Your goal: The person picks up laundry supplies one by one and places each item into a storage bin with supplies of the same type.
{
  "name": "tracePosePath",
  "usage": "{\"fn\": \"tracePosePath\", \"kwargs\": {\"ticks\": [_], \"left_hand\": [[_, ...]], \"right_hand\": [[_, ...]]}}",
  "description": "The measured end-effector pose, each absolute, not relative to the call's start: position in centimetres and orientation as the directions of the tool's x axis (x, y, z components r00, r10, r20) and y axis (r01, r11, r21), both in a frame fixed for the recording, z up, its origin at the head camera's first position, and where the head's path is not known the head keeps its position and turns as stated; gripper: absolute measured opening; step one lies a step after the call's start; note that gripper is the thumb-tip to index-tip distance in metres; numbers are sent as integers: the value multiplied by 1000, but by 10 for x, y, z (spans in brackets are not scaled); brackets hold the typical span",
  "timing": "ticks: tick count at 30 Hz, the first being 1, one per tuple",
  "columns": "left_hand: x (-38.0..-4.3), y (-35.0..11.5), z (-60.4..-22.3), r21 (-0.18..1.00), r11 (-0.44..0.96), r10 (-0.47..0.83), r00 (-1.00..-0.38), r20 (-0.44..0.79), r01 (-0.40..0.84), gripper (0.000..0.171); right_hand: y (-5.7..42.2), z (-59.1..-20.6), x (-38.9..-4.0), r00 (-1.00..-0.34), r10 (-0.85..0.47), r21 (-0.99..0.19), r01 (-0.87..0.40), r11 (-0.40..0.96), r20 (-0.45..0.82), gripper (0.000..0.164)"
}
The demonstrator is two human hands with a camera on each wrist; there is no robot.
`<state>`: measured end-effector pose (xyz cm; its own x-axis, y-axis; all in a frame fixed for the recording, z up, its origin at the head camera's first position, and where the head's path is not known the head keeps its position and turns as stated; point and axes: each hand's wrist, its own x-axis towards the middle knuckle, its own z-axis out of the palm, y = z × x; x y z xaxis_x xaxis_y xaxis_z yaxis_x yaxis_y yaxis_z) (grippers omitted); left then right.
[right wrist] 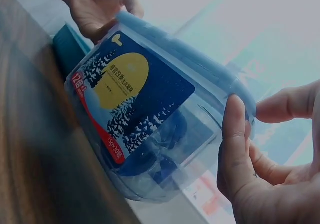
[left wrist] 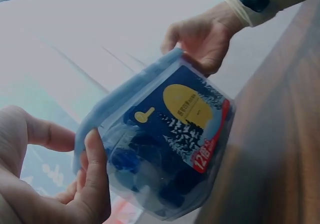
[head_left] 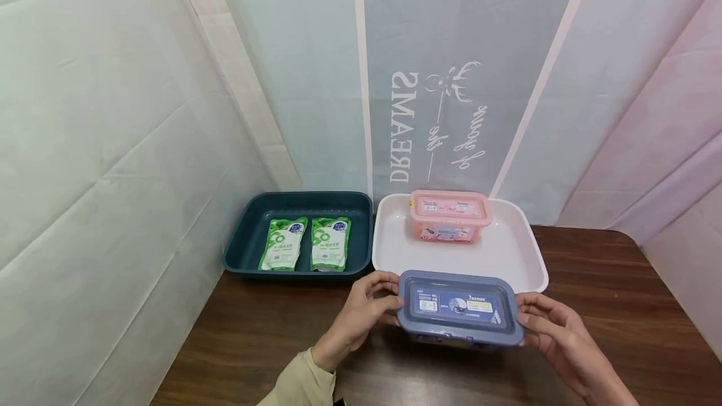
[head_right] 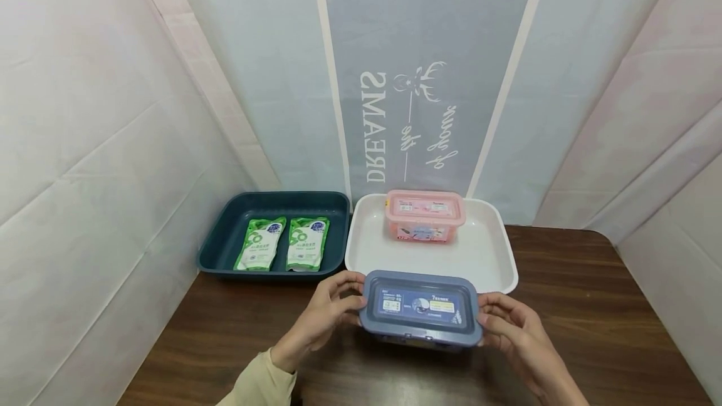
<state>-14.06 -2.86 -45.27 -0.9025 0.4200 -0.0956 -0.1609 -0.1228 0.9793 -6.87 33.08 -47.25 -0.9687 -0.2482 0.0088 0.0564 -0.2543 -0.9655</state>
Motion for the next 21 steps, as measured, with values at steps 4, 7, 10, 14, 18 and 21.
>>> {"fn": "tracePosePath", "kwargs": {"ticks": [4, 7, 10, 14, 18, 21], "left_hand": [[-147, -30, -446, 980, -140, 446, -892, -68, -145, 45], [-151, -30, -441, 981, -147, 464, -885, -45, -127, 46], [-155, -29, -435, 982, -153, 473, -881, -26, -112, 48], [-158, -28, -428, 981, -172, 476, -880, 0, -93, 49], [-161, -28, -422, 979, -190, 467, -884, 26, -72, 50], [-164, -27, -418, 975, -211, 458, -888, 41, -64, 52]], "right_hand": [[332, -468, -75, -960, -260, -949, -13, -314, 100, 46], [332, -464, -78, -952, -256, -927, -63, -370, 167, 49], [332, -460, -81, -948, -242, -910, -94, -403, 205, 50], [330, -453, -85, -947, -225, -895, -112, -432, 228, 48], [328, -445, -91, -943, -213, -878, -133, -459, 254, 48], [327, -440, -95, -941, -198, -866, -153, -476, 275, 48]]}}
